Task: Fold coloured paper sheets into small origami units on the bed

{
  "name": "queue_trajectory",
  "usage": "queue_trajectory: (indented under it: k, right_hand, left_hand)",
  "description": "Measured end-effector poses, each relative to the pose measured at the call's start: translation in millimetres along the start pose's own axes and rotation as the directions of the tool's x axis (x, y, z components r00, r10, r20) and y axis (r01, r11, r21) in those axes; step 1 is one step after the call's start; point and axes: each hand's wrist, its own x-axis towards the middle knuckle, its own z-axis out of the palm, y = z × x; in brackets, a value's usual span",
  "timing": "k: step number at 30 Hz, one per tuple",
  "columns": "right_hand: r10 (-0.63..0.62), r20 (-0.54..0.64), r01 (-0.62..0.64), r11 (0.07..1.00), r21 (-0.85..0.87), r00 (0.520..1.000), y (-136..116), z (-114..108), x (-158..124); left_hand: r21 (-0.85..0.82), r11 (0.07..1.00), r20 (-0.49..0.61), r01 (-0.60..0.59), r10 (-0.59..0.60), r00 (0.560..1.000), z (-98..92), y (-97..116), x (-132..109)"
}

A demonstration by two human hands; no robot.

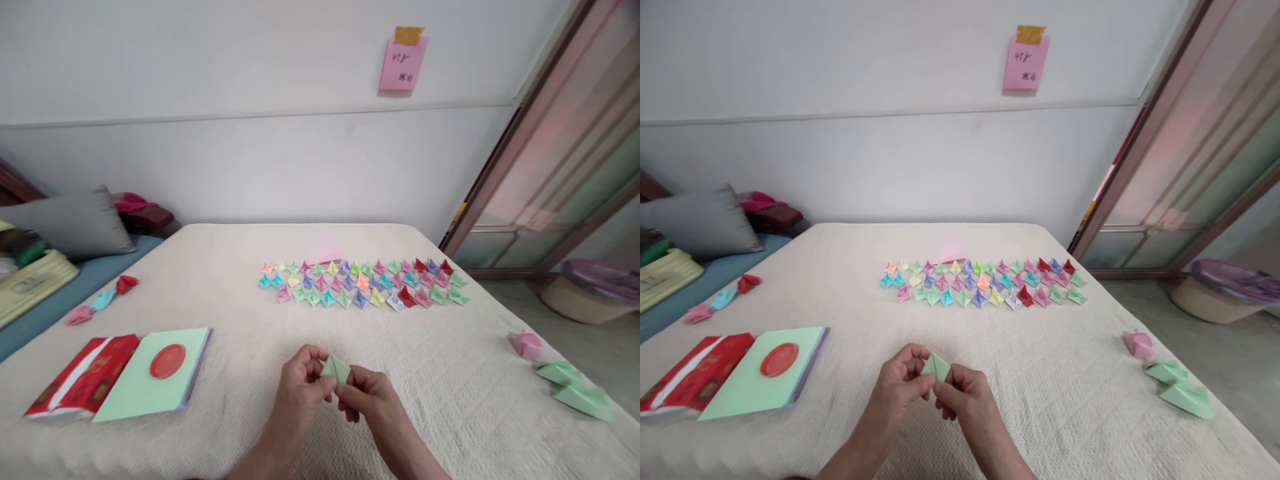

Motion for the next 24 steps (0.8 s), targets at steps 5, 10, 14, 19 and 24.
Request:
queue_trajectory:
  k: [5, 10, 14, 19, 24]
  right_hand:
    - [-0.145, -0.094, 0.154, 0.984, 0.086, 0.985, -10, -1, -4]
    - [-0.219, -0.089, 0.229, 0.966, 0.123, 0.972, -28, -1, -12]
    - [-0.253, -0.095, 0.267, 0.946, 0.183, 0.963, -41, 2, -13]
    - [-0.304, -0.074, 0.313, 0.918, 0.246, 0.95, -67, 6, -9]
    - [-0.345, -0.051, 0.348, 0.914, 0.208, 0.937, -85, 1, 8]
  left_hand:
    - [0.04, 0.998, 0.004, -0.054, 0.054, 0.999, -0.9, 8, 0]
    - [0.074, 0.99, 0.096, -0.12, 0.113, 0.989, 0.5, 22, -2]
    - [0.021, 0.982, 0.145, -0.188, 0.183, 0.972, 7.1, 37, -4]
    - [-0.026, 0.963, 0.142, -0.267, 0.268, 0.953, 14.9, 59, 0]
    - [0.038, 0.952, 0.082, -0.303, 0.299, 0.951, 14.2, 73, 21]
